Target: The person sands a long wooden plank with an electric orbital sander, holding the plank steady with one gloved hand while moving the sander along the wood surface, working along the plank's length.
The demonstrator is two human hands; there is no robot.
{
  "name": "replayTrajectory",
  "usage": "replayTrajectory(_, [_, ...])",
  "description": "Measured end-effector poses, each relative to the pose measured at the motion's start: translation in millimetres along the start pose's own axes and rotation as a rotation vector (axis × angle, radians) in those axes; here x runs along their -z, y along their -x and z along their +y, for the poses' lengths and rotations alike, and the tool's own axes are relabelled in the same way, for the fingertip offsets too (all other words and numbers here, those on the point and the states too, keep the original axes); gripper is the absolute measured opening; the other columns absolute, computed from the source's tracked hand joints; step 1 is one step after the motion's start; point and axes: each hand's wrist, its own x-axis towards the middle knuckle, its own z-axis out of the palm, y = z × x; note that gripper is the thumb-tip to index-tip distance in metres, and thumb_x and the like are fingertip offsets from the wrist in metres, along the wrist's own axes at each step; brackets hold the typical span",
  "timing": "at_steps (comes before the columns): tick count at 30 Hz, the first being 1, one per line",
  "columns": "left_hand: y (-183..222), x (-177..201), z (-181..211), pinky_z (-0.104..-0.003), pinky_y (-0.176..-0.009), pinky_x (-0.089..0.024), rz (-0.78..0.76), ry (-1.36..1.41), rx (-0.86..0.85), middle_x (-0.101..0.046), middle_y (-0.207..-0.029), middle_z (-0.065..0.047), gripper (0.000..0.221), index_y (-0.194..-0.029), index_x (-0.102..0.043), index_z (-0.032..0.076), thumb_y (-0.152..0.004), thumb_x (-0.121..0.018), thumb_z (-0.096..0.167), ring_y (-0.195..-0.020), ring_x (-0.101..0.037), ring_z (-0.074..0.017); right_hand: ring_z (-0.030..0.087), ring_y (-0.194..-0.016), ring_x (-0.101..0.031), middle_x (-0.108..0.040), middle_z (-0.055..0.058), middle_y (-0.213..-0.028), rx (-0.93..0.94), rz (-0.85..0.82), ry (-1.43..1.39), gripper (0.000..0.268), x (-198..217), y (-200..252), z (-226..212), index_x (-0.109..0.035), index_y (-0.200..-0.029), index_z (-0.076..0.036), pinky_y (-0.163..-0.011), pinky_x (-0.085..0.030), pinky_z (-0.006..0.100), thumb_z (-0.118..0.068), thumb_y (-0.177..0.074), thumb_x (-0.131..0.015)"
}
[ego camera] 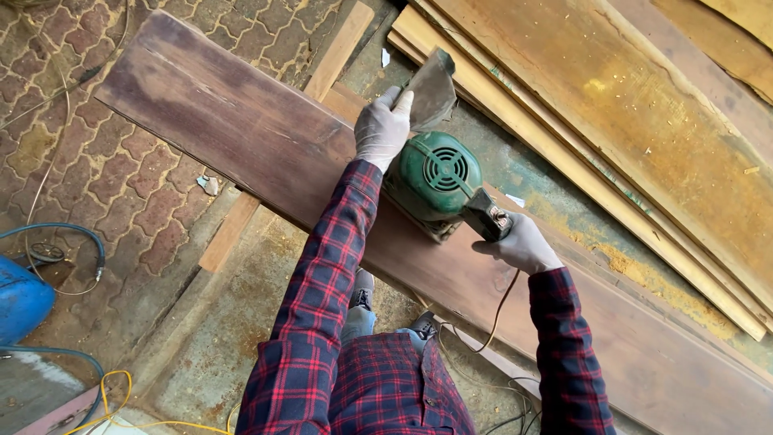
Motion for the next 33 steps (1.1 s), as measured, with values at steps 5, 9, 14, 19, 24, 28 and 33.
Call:
replayTrajectory(5, [-18, 46, 9, -0.039, -0.076, -0.056, -0.039, 0.025, 0.100, -0.079, -0.093, -0.013, 0.038, -0.104, -0.077, 0.013, -0.097, -0.059, 0.046, -0.087, -0.075, -0.0312, 0.014, -0.058, -0.061, -0.063, 0.004, -0.063, 0.093, -0.023, -0.031, 0.032, -13, -18, -35, -0.065, -0.084, -0.003, -0.057, -0.050, 0.033, -0.021, -0.070, -0.088])
replayTrajectory(9, [-34, 69, -3, -0.039, -0.076, -0.056, 0.020, 0.016, 0.065, -0.079, -0.094, -0.013, 0.038, -0.106, -0.077, 0.012, -0.097, -0.060, 0.045, -0.087, -0.074, -0.0320, 0.014, -0.058, -0.062, -0.064, 0.005, -0.064, 0.112, -0.043, -0.012, 0.034, -21, -33, -56, -0.065, -0.085, -0.001, -0.057, -0.051, 0.033, -0.021, -0.070, -0.088])
replayTrajectory(14, [-48, 103, -12, -0.039, -0.077, -0.056, 0.054, 0.061, 0.111, -0.080, -0.095, -0.012, 0.037, -0.109, -0.077, 0.013, -0.096, -0.061, 0.044, -0.087, -0.076, -0.0293, 0.014, -0.059, -0.063, -0.065, 0.004, -0.067, 0.117, -0.056, -0.003, 0.035, -37, -45, -89, -0.066, -0.087, -0.001, -0.058, -0.052, 0.033, -0.022, -0.070, -0.089])
replayTrajectory(19, [-65, 126, -41, -0.038, -0.077, -0.057, 0.077, 0.038, 0.178, -0.081, -0.095, -0.009, 0.037, -0.108, -0.077, 0.012, -0.097, -0.061, 0.043, -0.086, -0.077, -0.0263, 0.014, -0.058, -0.062, -0.066, 0.003, -0.068, 0.144, -0.073, -0.016, 0.035, -50, -53, -119, -0.066, -0.089, -0.001, -0.058, -0.053, 0.033, -0.020, -0.069, -0.087])
replayTrajectory(24, [-69, 139, -61, -0.037, -0.078, -0.057, 0.187, 0.073, 0.016, -0.080, -0.096, -0.013, 0.040, -0.111, -0.076, 0.006, -0.097, -0.066, 0.041, -0.086, -0.077, -0.0274, 0.015, -0.060, -0.062, -0.064, 0.005, -0.066, 0.165, -0.086, 0.021, 0.035, -58, -63, -130, -0.067, -0.090, 0.000, -0.059, -0.052, 0.034, -0.020, -0.070, -0.087])
replayTrajectory(28, [-63, 143, -51, -0.037, -0.078, -0.057, 0.140, 0.084, 0.043, -0.080, -0.094, -0.012, 0.041, -0.109, -0.075, 0.004, -0.098, -0.064, 0.042, -0.085, -0.077, -0.0268, 0.016, -0.059, -0.063, -0.065, 0.007, -0.065, 0.164, -0.084, 0.050, 0.034, -56, -60, -131, -0.068, -0.090, 0.000, -0.060, -0.053, 0.034, -0.021, -0.071, -0.087])
replayTrajectory(33, [-55, 129, -45, -0.037, -0.078, -0.058, 0.149, 0.075, 0.072, -0.080, -0.094, -0.011, 0.041, -0.106, -0.077, 0.005, -0.096, -0.064, 0.043, -0.086, -0.077, -0.0252, 0.016, -0.060, -0.066, -0.067, 0.007, -0.066, 0.133, -0.077, 0.085, 0.035, -48, -56, -116, -0.068, -0.090, 0.000, -0.061, -0.054, 0.034, -0.022, -0.070, -0.088])
